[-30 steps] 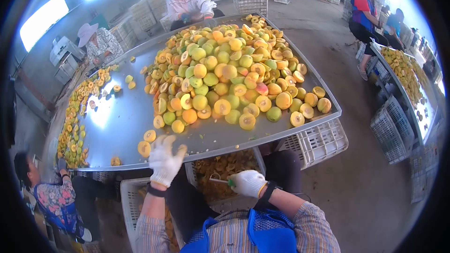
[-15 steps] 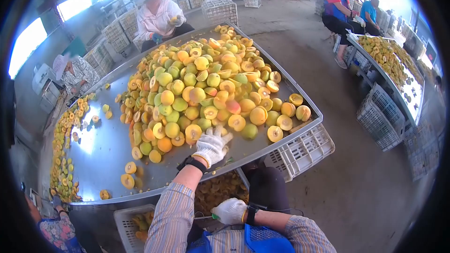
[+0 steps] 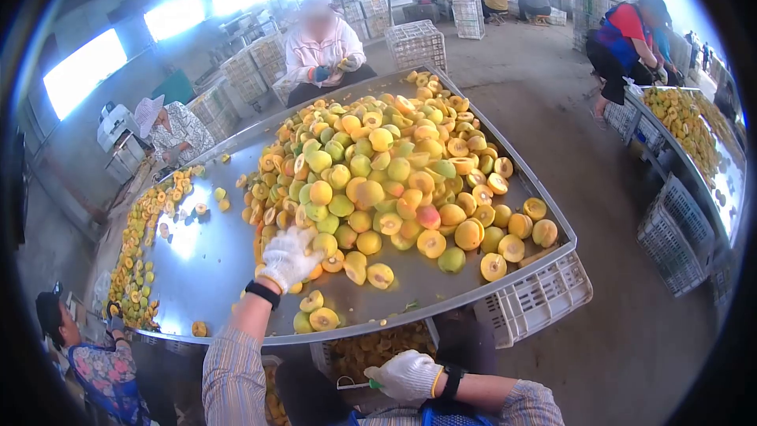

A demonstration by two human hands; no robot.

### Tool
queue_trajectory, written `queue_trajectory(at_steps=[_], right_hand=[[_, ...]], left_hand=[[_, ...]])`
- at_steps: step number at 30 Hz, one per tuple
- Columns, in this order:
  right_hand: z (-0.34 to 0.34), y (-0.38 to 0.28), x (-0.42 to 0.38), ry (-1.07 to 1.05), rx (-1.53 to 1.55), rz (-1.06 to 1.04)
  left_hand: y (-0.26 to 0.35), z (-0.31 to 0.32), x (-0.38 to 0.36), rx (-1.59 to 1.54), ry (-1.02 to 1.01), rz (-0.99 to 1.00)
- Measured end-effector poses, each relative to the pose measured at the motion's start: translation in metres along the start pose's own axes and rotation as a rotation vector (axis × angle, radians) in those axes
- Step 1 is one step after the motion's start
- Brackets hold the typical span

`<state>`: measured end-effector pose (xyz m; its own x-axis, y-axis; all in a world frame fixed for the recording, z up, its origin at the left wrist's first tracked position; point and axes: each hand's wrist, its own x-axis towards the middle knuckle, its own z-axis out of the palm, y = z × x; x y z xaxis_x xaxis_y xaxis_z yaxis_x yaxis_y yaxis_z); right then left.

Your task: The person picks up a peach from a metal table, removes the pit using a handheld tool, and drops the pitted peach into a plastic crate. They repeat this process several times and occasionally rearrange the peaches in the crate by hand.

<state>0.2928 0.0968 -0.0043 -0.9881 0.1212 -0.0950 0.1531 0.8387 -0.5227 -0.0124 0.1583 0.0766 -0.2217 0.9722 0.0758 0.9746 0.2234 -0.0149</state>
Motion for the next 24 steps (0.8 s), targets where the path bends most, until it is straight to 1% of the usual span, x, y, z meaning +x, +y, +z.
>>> queue_trajectory(at_steps=[1,2,4,5,6,8,9,10,11,12,13,16,18,19,20,22,23,24], right_hand=[[-0.007,0.007,0.002,-0.05,-0.05,0.014],[-0.009,0.016,0.005,-0.048,-0.058,0.013],[-0.006,0.032,0.008,-0.021,0.018,0.059],[-0.009,0.035,0.01,-0.061,0.005,0.061],[-0.015,0.038,0.014,-0.078,0.063,0.062],[0.001,0.05,0.018,0.027,0.139,0.026],[-0.026,0.04,0.019,-0.057,0.157,0.071],[-0.025,0.038,0.014,0.238,0.183,-0.014],[-0.016,0.044,0.019,0.307,0.192,-0.067],[-0.012,0.047,0.023,0.367,0.205,-0.12],[-0.011,0.049,0.024,0.357,0.213,-0.116],[-0.013,0.048,0.03,0.378,0.231,-0.174],[0.009,0.06,0.036,-0.024,0.285,-0.049],[-0.007,0.056,0.038,-0.182,0.336,0.058],[-0.01,0.056,0.038,-0.169,0.34,0.07],[-0.002,0.062,0.037,-0.063,0.354,0.043],[0.001,0.064,0.039,-0.123,0.422,0.115],[0.007,0.067,0.039,-0.029,0.397,0.048]], left_hand=[[-0.002,0.002,0.02,0.008,0.13,0.04],[-0.003,0.004,0.042,0.015,0.26,0.08],[-0.004,0.015,0.086,0.037,0.282,0.077],[-0.002,0.019,0.109,0.059,0.306,0.074],[0.002,0.021,0.126,0.051,0.315,0.08],[0.011,0.024,0.156,-0.101,0.157,-0.019],[0.02,0.015,0.164,-0.075,0.124,-0.052],[0.023,0.01,0.173,-0.077,0.123,-0.049],[0.025,0.008,0.181,-0.07,0.09,-0.067],[0.026,0.011,0.185,-0.067,0.05,-0.091],[0.026,0.019,0.184,-0.037,0.112,-0.083],[0.024,0.025,0.173,-0.054,0.081,-0.057],[0.022,0.043,0.162,-0.057,0.057,-0.039],[0.026,0.055,0.152,-0.061,0.083,-0.034],[0.029,0.066,0.14,-0.064,0.109,-0.029],[0.032,0.075,0.113,-0.06,0.1,0.0],[0.031,0.078,0.102,-0.003,0.106,0.074],[0.031,0.082,0.091,0.053,0.113,0.148]])
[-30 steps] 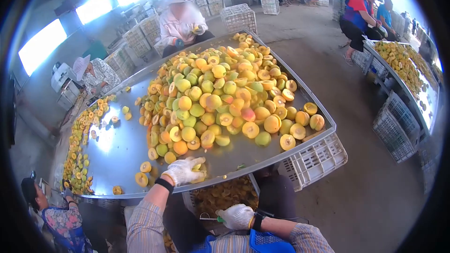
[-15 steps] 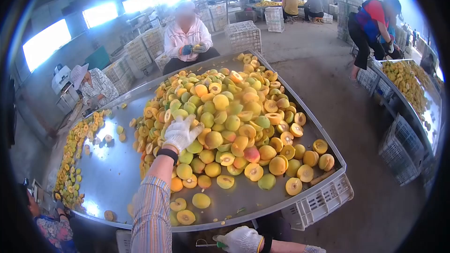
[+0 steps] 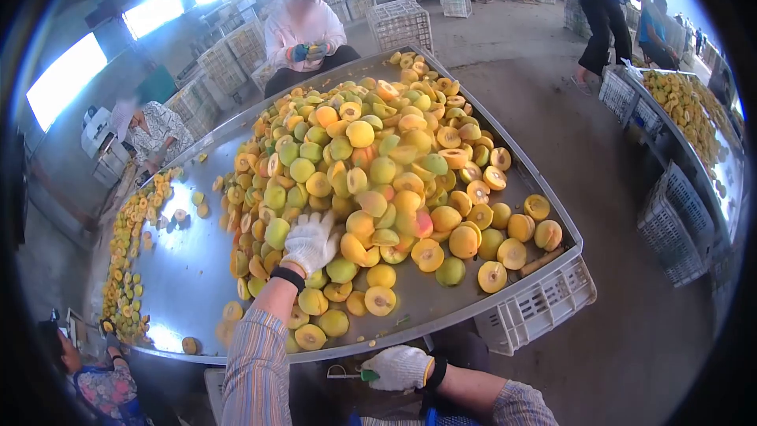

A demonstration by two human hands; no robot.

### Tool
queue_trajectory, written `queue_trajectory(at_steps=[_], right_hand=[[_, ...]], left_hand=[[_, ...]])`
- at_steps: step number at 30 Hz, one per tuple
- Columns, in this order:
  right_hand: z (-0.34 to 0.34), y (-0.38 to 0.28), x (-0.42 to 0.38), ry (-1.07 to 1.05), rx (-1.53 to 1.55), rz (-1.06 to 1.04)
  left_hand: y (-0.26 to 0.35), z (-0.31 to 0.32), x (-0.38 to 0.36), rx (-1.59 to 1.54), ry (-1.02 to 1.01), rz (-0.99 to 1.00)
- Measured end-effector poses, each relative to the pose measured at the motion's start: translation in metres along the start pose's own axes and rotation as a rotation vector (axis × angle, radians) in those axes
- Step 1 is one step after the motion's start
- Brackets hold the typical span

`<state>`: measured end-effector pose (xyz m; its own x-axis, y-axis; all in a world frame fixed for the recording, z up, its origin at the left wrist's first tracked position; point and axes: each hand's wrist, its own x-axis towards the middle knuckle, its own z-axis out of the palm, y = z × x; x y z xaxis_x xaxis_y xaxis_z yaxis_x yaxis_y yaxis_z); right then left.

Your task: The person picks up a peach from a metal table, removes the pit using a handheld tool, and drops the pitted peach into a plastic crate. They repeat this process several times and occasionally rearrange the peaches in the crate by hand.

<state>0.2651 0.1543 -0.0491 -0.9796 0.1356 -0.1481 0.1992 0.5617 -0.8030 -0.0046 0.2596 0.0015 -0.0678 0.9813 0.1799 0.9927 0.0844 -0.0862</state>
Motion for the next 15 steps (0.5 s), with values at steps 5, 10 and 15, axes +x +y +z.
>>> queue_trajectory(at_steps=[5,10,15], right_hand=[[0.004,0.008,-0.003,0.046,-0.042,0.026],[0.001,0.006,-0.011,0.075,-0.05,0.082],[0.001,0.008,-0.008,0.045,-0.017,0.125]], left_hand=[[0.029,-0.017,-0.054,0.067,-0.092,0.107],[0.032,-0.06,-0.086,-0.213,-0.342,0.206],[0.05,-0.074,-0.067,-0.32,-0.175,0.047]])
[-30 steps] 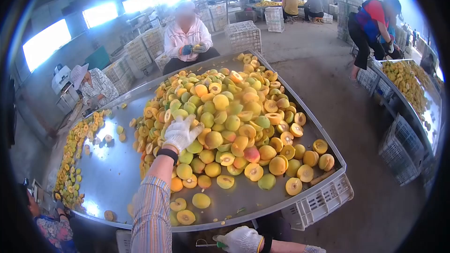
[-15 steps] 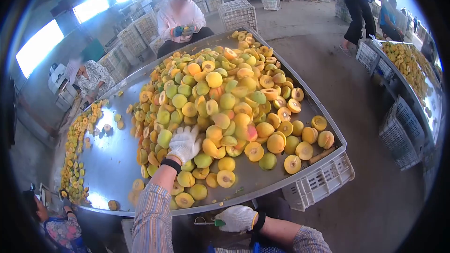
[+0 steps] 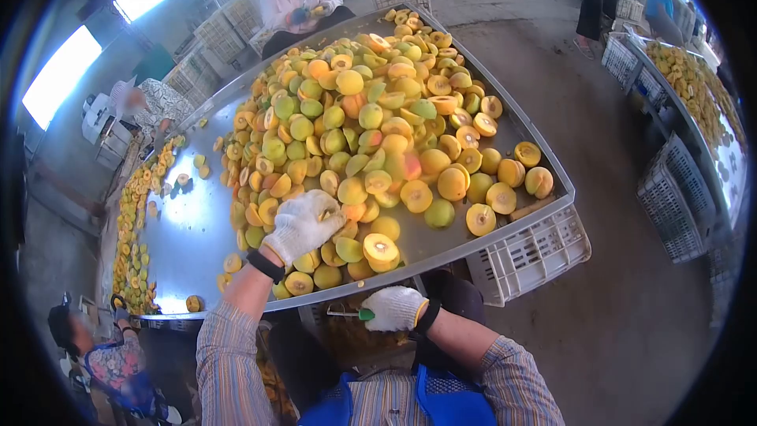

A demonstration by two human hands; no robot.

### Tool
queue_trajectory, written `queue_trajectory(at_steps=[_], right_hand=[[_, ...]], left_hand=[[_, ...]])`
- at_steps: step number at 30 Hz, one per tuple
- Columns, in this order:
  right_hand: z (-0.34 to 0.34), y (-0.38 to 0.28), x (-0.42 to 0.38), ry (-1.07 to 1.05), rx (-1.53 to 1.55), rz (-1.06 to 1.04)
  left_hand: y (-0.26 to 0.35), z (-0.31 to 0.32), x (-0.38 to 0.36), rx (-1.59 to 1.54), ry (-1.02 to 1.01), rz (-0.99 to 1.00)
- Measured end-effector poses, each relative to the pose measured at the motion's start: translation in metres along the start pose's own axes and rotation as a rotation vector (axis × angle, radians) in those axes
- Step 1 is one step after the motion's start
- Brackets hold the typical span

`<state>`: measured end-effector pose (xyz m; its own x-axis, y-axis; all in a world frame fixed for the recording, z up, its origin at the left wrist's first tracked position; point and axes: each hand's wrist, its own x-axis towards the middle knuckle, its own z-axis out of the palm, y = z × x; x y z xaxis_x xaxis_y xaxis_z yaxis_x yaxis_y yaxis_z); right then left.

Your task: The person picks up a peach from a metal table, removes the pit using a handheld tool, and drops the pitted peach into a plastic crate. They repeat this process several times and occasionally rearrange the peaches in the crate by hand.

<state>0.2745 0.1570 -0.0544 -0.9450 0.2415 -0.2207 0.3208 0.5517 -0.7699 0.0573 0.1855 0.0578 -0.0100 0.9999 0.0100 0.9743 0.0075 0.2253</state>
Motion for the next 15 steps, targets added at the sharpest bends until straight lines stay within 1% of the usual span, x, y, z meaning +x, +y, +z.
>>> queue_trajectory(at_steps=[1,2,3,5,6,8,9,11,12,13,14,15], right_hand=[[0.005,0.005,0.001,0.052,-0.037,-0.033],[0.007,0.008,0.003,0.048,-0.029,-0.029],[0.01,0.011,0.005,0.045,-0.021,-0.026],[0.018,0.02,0.01,0.048,-0.026,-0.032],[0.022,0.024,0.012,0.047,-0.037,-0.045],[0.026,0.031,0.016,0.055,-0.07,-0.073],[0.027,0.034,0.017,0.063,-0.096,-0.103],[0.029,0.039,0.02,0.075,-0.098,-0.084],[0.021,0.029,0.018,0.015,-0.094,-0.024],[0.024,0.032,0.021,0.066,-0.132,-0.1],[0.024,0.037,0.021,0.004,-0.131,-0.025],[0.017,0.026,0.016,-0.06,-0.127,0.053]], left_hand=[[0.009,0.003,0.005,-0.052,0.003,0.056],[0.019,0.009,0.008,-0.103,0.008,0.114],[0.031,0.016,0.011,-0.105,0.003,0.118],[0.054,0.03,0.015,0.054,-0.316,0.108],[0.065,0.033,0.015,0.054,-0.309,0.11],[0.08,0.029,0.014,0.297,-0.453,0.172],[0.078,0.034,0.011,0.304,-0.433,0.174],[0.066,0.051,0.001,0.259,-0.291,0.241],[0.064,0.049,-0.003,0.212,-0.284,0.226],[0.061,0.048,-0.012,0.198,-0.24,0.173],[0.055,0.045,-0.023,0.124,-0.192,0.143],[0.051,0.034,-0.034,0.048,-0.148,0.114]])
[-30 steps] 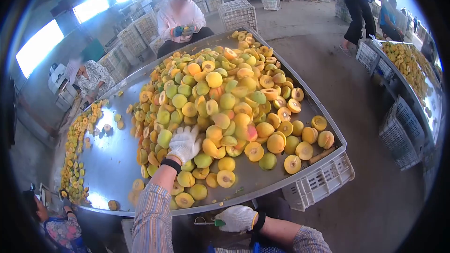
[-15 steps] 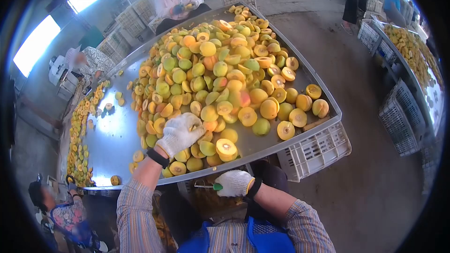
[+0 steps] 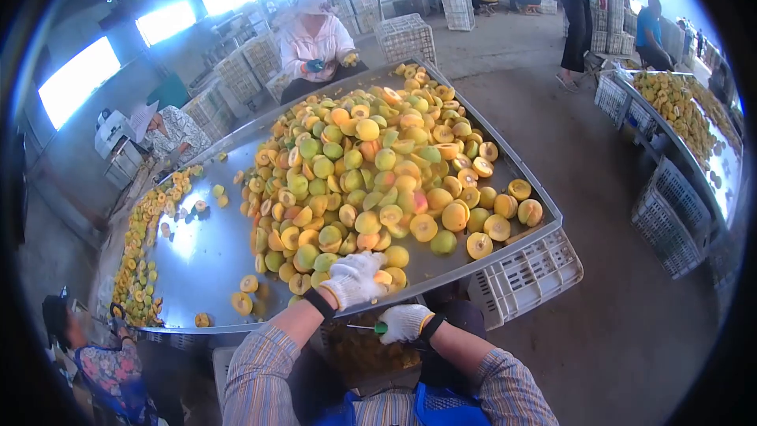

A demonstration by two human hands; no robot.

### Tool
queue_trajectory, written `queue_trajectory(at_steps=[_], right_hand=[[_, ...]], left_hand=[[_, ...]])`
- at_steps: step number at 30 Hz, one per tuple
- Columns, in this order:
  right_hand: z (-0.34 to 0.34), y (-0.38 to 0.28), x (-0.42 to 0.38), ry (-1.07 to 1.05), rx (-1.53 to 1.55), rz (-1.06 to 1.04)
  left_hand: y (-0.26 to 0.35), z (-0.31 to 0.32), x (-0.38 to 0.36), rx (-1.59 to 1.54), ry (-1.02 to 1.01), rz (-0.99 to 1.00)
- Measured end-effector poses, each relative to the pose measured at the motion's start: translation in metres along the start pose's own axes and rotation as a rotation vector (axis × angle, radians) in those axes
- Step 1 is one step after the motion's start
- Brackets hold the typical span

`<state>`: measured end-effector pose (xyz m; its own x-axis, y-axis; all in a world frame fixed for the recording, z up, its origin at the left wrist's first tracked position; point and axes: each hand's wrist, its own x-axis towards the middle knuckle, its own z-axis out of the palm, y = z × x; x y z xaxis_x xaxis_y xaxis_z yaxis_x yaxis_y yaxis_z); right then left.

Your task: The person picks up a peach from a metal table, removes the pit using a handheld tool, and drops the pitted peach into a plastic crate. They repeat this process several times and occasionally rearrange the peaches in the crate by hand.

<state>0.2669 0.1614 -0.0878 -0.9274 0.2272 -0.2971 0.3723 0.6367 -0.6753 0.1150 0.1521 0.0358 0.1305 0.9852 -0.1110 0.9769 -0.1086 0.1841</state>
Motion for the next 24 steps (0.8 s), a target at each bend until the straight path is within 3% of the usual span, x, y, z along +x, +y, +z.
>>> queue_trajectory(at_steps=[1,3,4,6,8,10,12,16,18,20,24], right_hand=[[-0.007,-0.008,-0.004,0.008,-0.014,-0.005],[-0.015,-0.022,-0.011,-0.14,-0.008,0.183],[-0.011,-0.023,-0.012,-0.136,-0.015,0.177],[-0.003,-0.023,-0.01,-0.12,-0.103,0.181],[-0.001,-0.034,-0.013,-0.126,-0.1,0.188],[-0.002,-0.048,-0.021,-0.133,-0.093,0.203],[-0.004,-0.068,-0.036,0.043,-0.12,0.087],[-0.019,-0.125,-0.076,0.163,-0.049,0.124],[-0.011,-0.132,-0.088,0.264,-0.094,0.118],[-0.018,-0.166,-0.111,0.278,0.008,0.167],[0.001,-0.186,-0.115,0.376,0.046,0.163]], left_hand=[[-0.002,-0.019,-0.02,-0.133,0.018,0.015],[-0.012,-0.043,-0.06,-0.48,0.006,-0.172],[-0.021,-0.052,-0.085,-0.65,0.019,-0.256],[-0.056,-0.041,-0.137,-1.251,0.157,-0.36],[-0.048,-0.069,-0.197,-1.502,0.359,-0.436],[-0.063,-0.08,-0.253,-1.421,0.509,-0.524],[-0.078,-0.091,-0.3,-0.99,0.537,-0.688],[-0.088,-0.096,-0.343,-0.973,0.62,-0.733],[-0.084,-0.08,-0.339,-1.307,0.724,-0.713],[-0.1,-0.039,-0.33,-1.704,0.589,-0.519],[-0.05,0.007,-0.278,-2.015,0.564,-0.357]])
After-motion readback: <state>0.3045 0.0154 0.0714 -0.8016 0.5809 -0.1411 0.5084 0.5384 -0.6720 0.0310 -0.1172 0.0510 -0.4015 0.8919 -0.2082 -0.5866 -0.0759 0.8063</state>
